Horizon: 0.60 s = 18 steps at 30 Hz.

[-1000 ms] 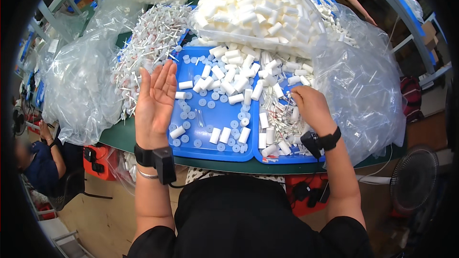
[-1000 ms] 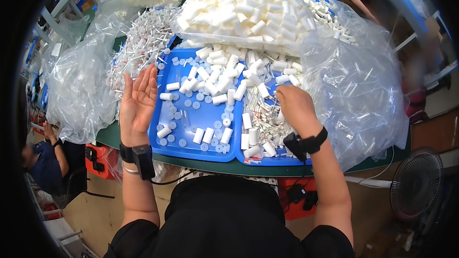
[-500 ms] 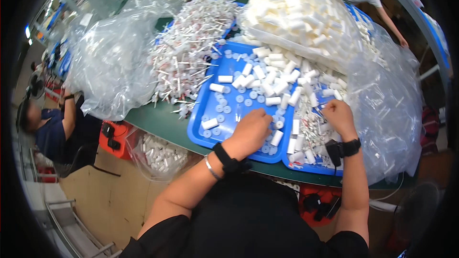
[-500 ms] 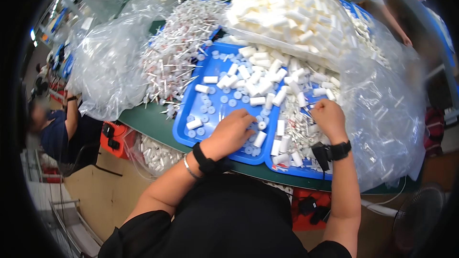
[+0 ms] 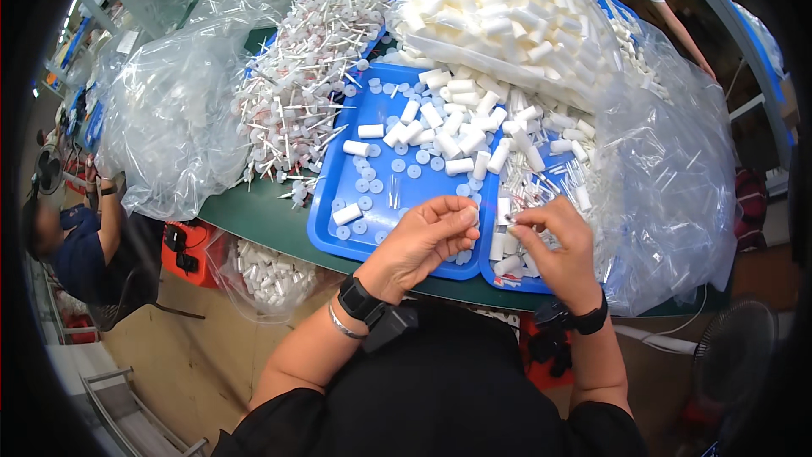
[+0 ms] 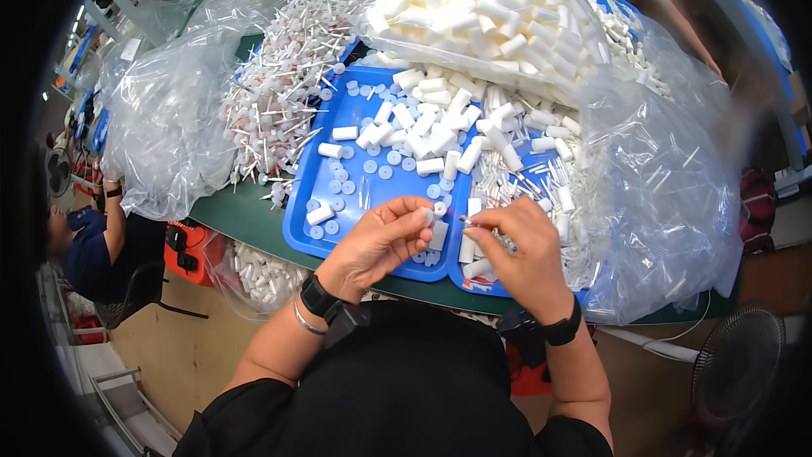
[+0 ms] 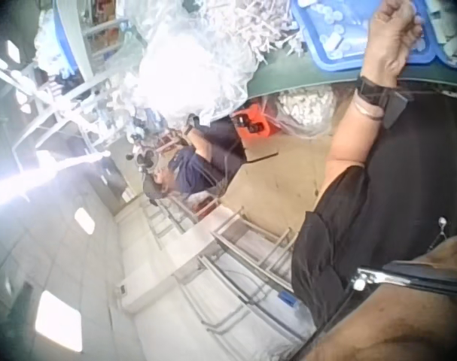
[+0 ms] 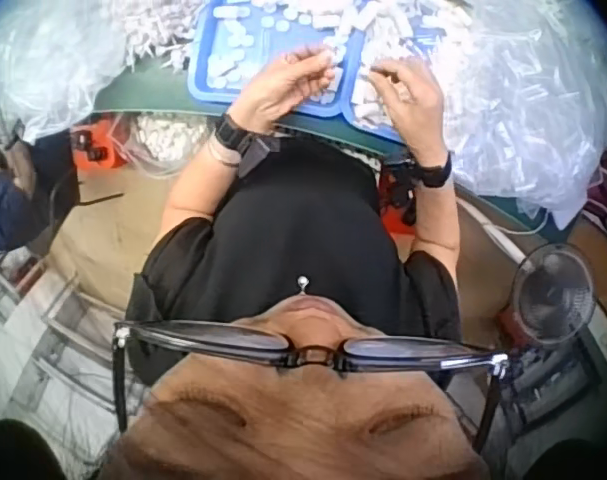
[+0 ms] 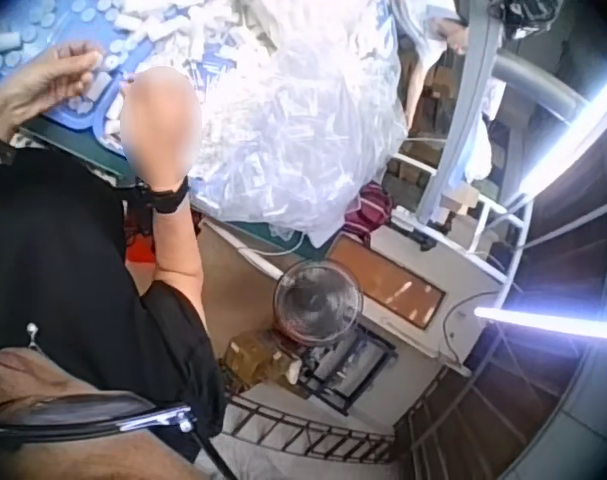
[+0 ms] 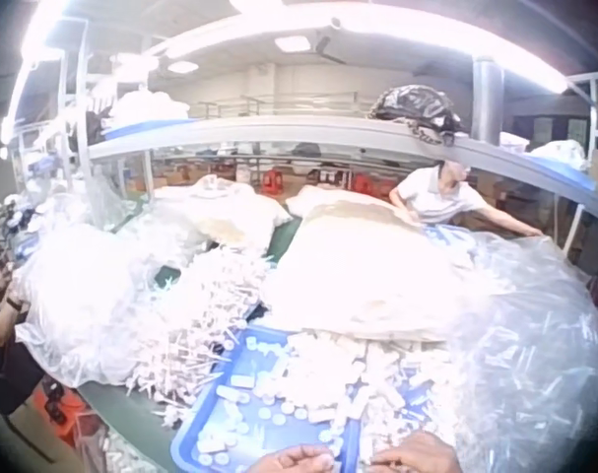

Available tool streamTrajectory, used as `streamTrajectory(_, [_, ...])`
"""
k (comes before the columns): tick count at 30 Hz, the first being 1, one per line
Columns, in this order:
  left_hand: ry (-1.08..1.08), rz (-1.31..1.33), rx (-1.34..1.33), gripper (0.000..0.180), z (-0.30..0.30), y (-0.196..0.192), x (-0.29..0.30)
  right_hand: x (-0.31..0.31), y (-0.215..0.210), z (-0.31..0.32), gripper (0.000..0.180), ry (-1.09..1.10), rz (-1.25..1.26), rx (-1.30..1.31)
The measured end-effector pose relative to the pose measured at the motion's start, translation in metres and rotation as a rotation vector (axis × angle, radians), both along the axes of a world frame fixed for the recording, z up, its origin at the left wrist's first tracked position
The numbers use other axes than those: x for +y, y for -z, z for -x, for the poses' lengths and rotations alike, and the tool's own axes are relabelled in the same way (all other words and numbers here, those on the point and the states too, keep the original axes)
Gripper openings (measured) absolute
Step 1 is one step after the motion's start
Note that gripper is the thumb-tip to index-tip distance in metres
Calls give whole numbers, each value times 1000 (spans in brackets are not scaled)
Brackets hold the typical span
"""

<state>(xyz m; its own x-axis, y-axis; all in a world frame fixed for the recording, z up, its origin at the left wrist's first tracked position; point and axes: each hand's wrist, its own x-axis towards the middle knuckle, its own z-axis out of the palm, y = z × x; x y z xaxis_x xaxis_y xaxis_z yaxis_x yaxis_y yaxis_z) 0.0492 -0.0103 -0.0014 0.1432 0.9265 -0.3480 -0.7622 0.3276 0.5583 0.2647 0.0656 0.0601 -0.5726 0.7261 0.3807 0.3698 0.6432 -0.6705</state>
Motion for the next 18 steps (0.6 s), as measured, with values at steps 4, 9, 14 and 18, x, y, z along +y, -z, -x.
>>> streamTrajectory(4, [30, 81, -308, 32, -13, 3, -6, -5, 6, 3, 15, -49, -137, -21])
streamTrajectory(9, [34, 121, -488, 41, -20, 11, -9, -6, 9, 2, 15, -44, -156, -64])
streamTrajectory(14, [-2, 162, -540, 44, -22, 15, -6, -7, 9, 0, 14, -53, -155, -76])
streamTrajectory(18, [-26, 182, -544, 43, -22, 14, -7, -7, 12, -1, 13, -56, -157, -76])
